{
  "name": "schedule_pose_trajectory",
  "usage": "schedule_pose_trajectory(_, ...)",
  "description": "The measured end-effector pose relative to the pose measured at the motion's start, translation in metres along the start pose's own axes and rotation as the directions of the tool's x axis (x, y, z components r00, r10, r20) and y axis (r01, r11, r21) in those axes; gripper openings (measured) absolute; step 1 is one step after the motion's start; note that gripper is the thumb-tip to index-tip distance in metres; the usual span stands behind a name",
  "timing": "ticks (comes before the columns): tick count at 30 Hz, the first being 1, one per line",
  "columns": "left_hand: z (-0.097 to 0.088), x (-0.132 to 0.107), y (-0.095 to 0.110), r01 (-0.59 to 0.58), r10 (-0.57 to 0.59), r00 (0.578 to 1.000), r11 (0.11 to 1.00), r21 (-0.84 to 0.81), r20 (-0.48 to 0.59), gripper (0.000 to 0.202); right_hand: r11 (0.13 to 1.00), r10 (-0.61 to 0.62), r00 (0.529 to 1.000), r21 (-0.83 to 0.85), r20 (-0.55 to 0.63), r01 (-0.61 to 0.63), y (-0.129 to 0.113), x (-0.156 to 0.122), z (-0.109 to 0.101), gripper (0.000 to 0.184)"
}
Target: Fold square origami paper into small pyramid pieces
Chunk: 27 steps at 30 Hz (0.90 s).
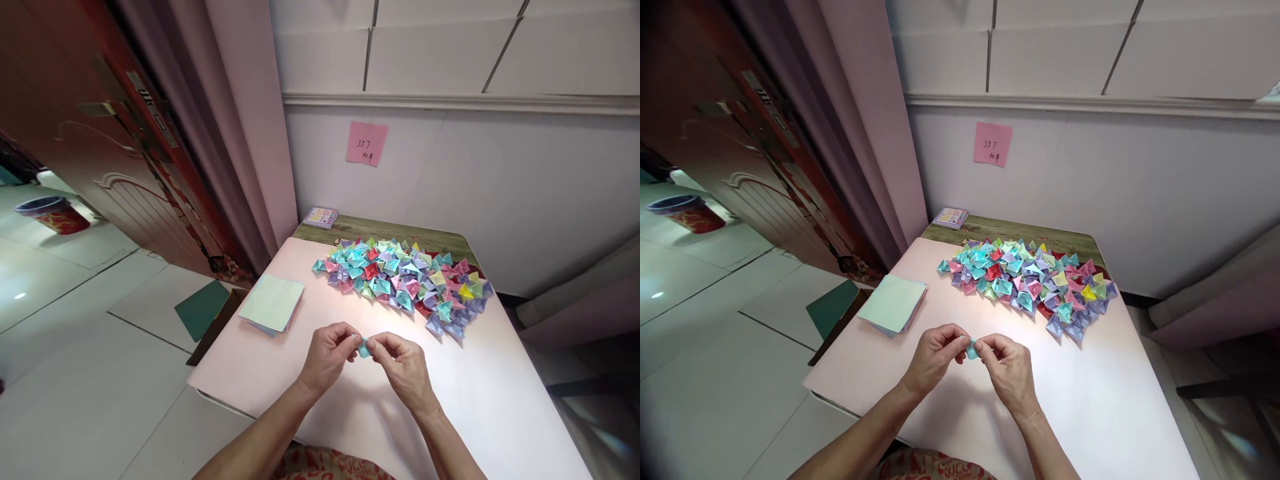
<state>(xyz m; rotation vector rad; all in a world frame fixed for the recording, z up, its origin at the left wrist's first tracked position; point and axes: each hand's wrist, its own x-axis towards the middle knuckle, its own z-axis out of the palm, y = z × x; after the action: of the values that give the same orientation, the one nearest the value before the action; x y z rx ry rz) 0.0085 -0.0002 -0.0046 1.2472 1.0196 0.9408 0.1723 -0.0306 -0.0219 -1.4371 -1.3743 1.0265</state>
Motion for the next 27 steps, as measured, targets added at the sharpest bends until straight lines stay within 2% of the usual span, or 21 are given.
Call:
schedule_pose_trajectory(5,0.005,0.000,-0.009,0.041,-0.046,0.998,0.993,-0.114,-0.038,0.022,0.996,-0.055,0.994,-0.069,-0.097,0.048,0.003,0.000,0.003,0.030)
schedule_pose_trajectory(9,0.008,-0.001,-0.017,0.151,-0.150,0.988,0.964,-0.219,0.024,0.031,0.951,-0.246,0.936,-0.249,-0.250,0.184,0.009,-0.003,0.010,0.022)
schedule_pose_trajectory(13,0.012,0.000,-0.020,0.217,-0.215,0.976,0.928,-0.302,0.039,0.039,0.825,-0.473,0.856,-0.446,-0.209,0.347,0.019,-0.005,0.014,0.021)
schedule_pose_trajectory(17,0.013,0.001,-0.021,0.192,-0.198,0.980,0.928,-0.318,0.014,0.042,0.770,-0.546,0.821,-0.484,-0.164,0.415,0.022,-0.006,0.017,0.022)
schedule_pose_trajectory(20,0.012,0.002,-0.022,0.166,-0.177,0.984,0.935,-0.312,-0.007,0.041,0.822,-0.512,0.843,-0.379,-0.164,0.425,0.020,-0.006,0.017,0.019)
schedule_pose_trajectory(24,0.012,0.003,-0.025,0.120,-0.125,0.992,0.958,-0.259,-0.002,0.039,0.934,-0.323,0.930,-0.215,-0.175,0.284,0.016,-0.006,0.017,0.015)
schedule_pose_trajectory(27,0.013,0.004,-0.028,0.079,-0.081,0.997,0.981,-0.179,-0.001,0.039,0.966,-0.234,0.956,-0.156,-0.176,0.208,0.016,-0.005,0.016,0.015)
